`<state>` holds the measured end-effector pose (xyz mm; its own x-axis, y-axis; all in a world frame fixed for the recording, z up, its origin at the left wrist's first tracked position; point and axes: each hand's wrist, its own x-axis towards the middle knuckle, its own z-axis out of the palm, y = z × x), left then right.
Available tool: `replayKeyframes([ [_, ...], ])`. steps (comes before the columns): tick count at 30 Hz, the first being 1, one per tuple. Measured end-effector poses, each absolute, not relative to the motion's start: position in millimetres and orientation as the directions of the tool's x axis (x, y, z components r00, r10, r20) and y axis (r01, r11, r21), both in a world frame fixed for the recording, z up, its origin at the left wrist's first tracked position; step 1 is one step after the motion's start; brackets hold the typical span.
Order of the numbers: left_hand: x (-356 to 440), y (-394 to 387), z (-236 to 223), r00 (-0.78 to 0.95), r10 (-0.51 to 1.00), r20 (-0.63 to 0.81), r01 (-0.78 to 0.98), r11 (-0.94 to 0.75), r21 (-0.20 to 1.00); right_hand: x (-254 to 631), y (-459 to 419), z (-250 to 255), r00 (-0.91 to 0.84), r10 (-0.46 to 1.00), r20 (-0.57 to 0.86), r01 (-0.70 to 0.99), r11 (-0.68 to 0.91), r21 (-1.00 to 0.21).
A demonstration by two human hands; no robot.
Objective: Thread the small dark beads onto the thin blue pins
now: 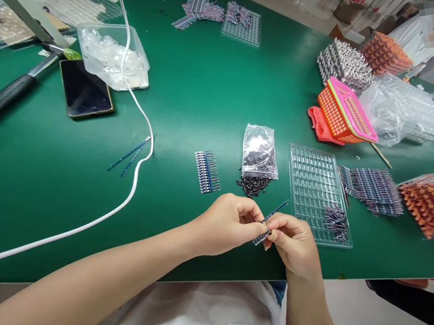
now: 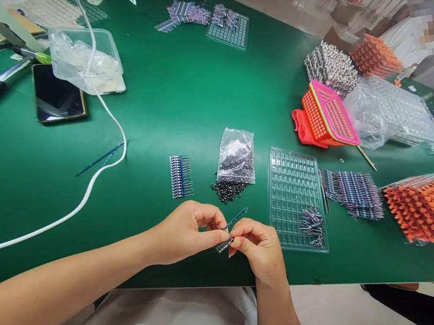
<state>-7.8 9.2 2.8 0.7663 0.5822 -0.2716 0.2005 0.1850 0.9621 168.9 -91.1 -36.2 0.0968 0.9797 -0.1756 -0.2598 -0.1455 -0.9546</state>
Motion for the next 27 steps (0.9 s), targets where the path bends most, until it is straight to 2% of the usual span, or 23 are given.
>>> replayKeyframes([
  [11,-8.7,10.2,5.7,0.781,0.567,-0.261,0.241,0.111,0.964,170.6,-91.2,-39.1,0.048,0.977,-0.209,-0.327,-0.182,-0.927],
  [21,-7.1,8.9,5.0,0.772,0.584,-0.252,0.206,0.146,0.968,170.3,-91.7,-38.0,0.053,0.982,-0.181,-0.311,-0.156,-0.938],
  [27,-6.9,10.5,9.2,0.732,0.626,-0.268,0.215,0.161,0.963,170.4,-91.3,-38.2,0.107,0.985,-0.135,-0.237,-0.106,-0.966],
])
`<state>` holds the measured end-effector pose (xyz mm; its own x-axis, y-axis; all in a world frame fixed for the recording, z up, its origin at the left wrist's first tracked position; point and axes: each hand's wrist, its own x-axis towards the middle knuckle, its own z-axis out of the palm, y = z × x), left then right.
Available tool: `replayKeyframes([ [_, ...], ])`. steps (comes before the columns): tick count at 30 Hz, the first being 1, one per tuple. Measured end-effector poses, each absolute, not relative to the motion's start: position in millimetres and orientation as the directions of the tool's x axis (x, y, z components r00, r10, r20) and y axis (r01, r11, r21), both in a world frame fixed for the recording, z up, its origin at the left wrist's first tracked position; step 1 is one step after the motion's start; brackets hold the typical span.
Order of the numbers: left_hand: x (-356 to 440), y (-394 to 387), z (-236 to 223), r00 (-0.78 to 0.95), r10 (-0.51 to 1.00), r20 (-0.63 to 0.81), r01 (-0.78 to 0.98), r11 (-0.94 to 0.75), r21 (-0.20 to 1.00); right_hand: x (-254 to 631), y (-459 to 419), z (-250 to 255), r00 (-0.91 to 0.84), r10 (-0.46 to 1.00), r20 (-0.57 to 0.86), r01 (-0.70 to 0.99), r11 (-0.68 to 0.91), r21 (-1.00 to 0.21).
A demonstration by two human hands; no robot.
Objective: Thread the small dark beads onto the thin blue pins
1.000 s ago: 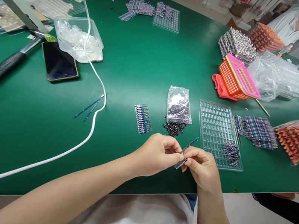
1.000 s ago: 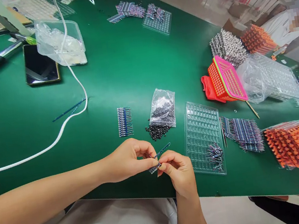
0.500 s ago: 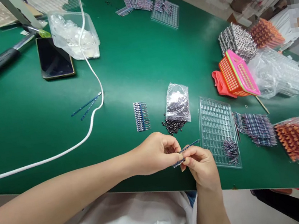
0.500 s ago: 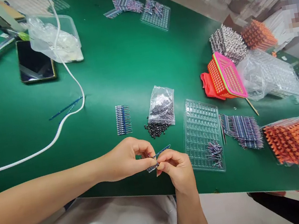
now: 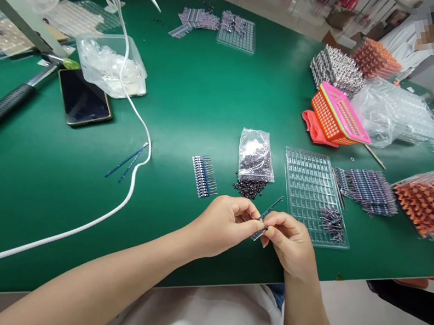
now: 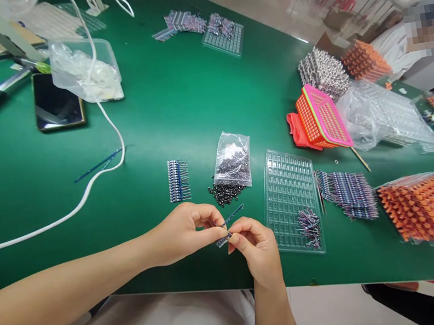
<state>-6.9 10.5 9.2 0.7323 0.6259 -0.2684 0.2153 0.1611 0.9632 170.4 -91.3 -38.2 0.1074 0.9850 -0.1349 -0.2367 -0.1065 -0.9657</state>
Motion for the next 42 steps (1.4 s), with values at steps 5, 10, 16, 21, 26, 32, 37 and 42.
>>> replayKeyframes([
  [5,-6.8,10.0,9.4,0.705,0.682,-0.195,0.226,0.046,0.973,169.0,-91.4,-36.8,0.178,0.980,-0.089,-0.078,-0.076,-0.994],
  [10,-5.1,9.3,1.5,0.695,0.683,-0.224,0.159,0.158,0.975,169.9,-92.5,-40.5,0.299,0.952,-0.067,-0.035,-0.059,-0.998],
  [16,-2.3,10.4,0.3,0.683,0.700,-0.210,0.201,0.096,0.975,171.3,-92.5,-44.5,0.306,0.948,-0.089,-0.070,-0.071,-0.995],
  [21,-6.1,10.3,4.0,0.738,0.665,-0.116,0.205,-0.058,0.977,168.9,-91.1,-42.7,0.227,0.967,-0.116,-0.181,-0.075,-0.981],
  [26,-11.8,15.5,4.2,0.807,0.580,-0.110,0.222,-0.124,0.967,166.0,-87.2,-41.5,0.165,0.975,-0.148,-0.253,-0.103,-0.962],
  [32,-11.8,15.9,7.0,0.859,0.492,-0.141,0.190,-0.052,0.980,165.1,-95.9,-20.5,0.170,0.977,-0.126,-0.070,-0.115,-0.991],
  [37,-9.4,20.3,1.1,0.749,0.639,-0.173,0.174,0.062,0.983,219.7,-120.9,-4.7,0.385,0.909,0.159,0.535,-0.080,-0.841],
  [42,-7.3,30.0,-4.2,0.574,0.790,-0.215,0.052,0.227,0.973,300.9,-141.3,-13.0,0.425,0.814,0.395,0.859,-0.225,-0.460],
])
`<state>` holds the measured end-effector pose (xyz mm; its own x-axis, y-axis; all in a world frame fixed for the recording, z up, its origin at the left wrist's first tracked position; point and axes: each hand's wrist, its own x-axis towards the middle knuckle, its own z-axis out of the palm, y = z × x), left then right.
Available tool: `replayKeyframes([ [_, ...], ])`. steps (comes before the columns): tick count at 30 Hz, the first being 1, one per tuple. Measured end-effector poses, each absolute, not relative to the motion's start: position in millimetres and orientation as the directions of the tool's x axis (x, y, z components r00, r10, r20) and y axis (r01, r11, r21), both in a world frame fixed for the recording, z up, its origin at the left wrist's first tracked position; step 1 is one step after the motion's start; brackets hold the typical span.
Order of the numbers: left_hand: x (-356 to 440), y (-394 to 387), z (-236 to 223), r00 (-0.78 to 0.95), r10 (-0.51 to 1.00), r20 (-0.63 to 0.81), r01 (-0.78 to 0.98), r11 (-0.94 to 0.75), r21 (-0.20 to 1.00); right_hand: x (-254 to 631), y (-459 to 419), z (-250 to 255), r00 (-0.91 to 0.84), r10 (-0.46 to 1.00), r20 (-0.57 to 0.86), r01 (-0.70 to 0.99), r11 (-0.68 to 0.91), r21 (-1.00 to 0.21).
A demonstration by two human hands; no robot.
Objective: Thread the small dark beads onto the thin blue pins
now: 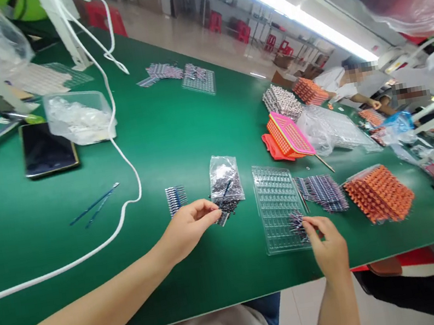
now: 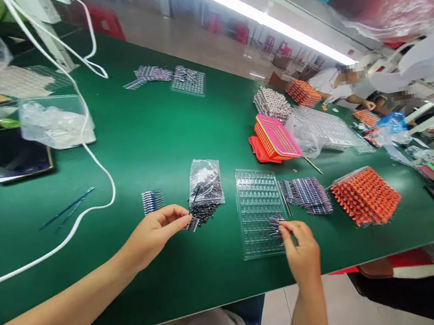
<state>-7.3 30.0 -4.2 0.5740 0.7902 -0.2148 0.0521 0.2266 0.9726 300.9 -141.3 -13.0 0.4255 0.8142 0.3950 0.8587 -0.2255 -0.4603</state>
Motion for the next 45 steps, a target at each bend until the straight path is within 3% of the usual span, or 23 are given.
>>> replayKeyframes([
  [4,-5.6,33.6,-6.9,0.493,0.836,-0.241,-0.009,0.282,0.959,315.3,-141.0,-24.0,0.368,0.800,0.474,0.928,-0.283,-0.244],
  [9,-4.2,34.1,-10.6,0.465,0.849,-0.251,-0.007,0.287,0.958,263.0,-115.9,-26.7,0.223,0.864,0.452,0.946,-0.080,-0.313],
  [13,-3.8,34.9,-12.8,0.473,0.848,-0.238,-0.002,0.271,0.963,218.4,-84.1,-26.2,0.001,0.948,0.318,0.929,0.117,-0.350],
  [23,-2.5,38.9,-19.0,0.475,0.856,-0.204,-0.057,0.261,0.964,187.1,-46.9,-32.0,-0.192,0.964,0.182,0.981,0.196,-0.002],
  [26,-2.4,38.6,-20.5,0.483,0.851,-0.203,-0.073,0.271,0.960,184.5,-44.3,-34.3,-0.184,0.967,0.177,0.983,0.183,0.022],
  [31,-3.0,36.5,-20.2,0.497,0.841,-0.214,-0.062,0.280,0.958,187.7,-34.3,-38.0,-0.137,0.969,0.208,0.978,0.166,-0.129],
  [37,-2.0,33.9,-21.0,0.567,0.795,-0.216,0.015,0.252,0.968,184.5,-38.8,-34.8,-0.060,0.972,0.229,0.970,0.111,-0.216],
  [42,-1.3,24.2,-11.4,0.673,0.706,-0.220,-0.084,0.368,0.926,171.5,-67.6,-14.5,0.152,0.970,0.192,0.725,0.023,-0.688],
  [45,-1.6,13.7,-2.9,0.723,0.655,-0.218,-0.133,0.443,0.887,164.0,-81.3,-9.8,0.259,0.932,0.255,0.604,0.049,-0.796],
])
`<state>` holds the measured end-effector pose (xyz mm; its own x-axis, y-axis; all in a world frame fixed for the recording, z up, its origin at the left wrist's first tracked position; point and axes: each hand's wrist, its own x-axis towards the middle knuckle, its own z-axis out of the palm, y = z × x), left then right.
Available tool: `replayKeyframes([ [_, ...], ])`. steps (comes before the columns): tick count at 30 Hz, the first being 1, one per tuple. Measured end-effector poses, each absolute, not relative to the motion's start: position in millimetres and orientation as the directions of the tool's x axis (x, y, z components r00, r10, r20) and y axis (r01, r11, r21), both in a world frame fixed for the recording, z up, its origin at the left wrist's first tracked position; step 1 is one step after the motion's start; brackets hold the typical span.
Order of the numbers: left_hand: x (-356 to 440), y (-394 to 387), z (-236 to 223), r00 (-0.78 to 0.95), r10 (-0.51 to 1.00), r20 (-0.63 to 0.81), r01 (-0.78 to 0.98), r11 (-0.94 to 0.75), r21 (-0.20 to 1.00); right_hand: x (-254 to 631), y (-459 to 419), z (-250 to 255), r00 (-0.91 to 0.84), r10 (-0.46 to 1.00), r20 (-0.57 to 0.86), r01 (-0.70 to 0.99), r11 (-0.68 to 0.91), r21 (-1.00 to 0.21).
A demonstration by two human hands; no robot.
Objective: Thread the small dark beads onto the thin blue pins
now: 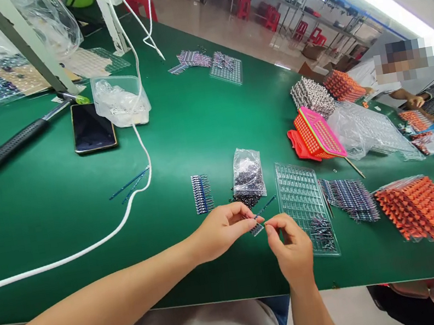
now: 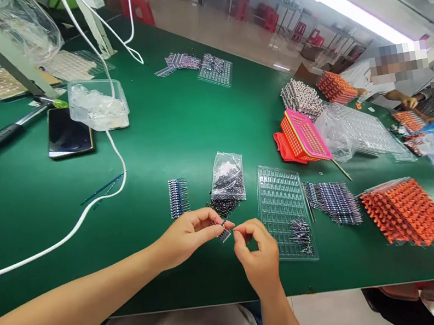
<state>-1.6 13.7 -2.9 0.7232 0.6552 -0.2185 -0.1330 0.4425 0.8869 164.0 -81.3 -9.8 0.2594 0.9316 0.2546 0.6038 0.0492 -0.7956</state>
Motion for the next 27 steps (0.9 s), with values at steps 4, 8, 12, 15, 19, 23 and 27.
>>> replayKeyframes([
  [4,-1.3,2.9,1.7,0.717,0.664,-0.212,-0.163,0.455,0.875,156.9,-86.0,-19.5,0.325,0.869,0.373,0.597,0.118,-0.793],
  [8,-0.1,-0.3,0.9,0.704,0.675,-0.223,-0.185,0.477,0.859,156.0,-84.7,-31.1,0.293,0.810,0.508,0.711,0.171,-0.682],
  [12,0.1,-1.8,0.9,0.708,0.670,-0.225,-0.188,0.485,0.854,158.2,-85.6,-34.4,0.233,0.765,0.600,0.794,0.207,-0.571],
  [15,-0.3,-3.0,0.9,0.713,0.670,-0.207,-0.216,0.490,0.845,158.2,-86.1,-33.8,0.222,0.737,0.638,0.801,0.236,-0.551],
  [19,-0.5,-2.8,0.5,0.717,0.665,-0.206,-0.244,0.517,0.821,156.5,-86.6,-32.8,0.237,0.715,0.658,0.773,0.272,-0.573],
  [23,-0.6,-1.5,-0.6,0.722,0.660,-0.209,-0.257,0.536,0.804,155.8,-87.6,-32.7,0.246,0.721,0.648,0.758,0.273,-0.592],
  [27,-0.3,-1.1,-3.3,0.730,0.653,-0.201,-0.267,0.544,0.795,156.1,-88.6,-32.7,0.246,0.725,0.644,0.761,0.267,-0.592],
])
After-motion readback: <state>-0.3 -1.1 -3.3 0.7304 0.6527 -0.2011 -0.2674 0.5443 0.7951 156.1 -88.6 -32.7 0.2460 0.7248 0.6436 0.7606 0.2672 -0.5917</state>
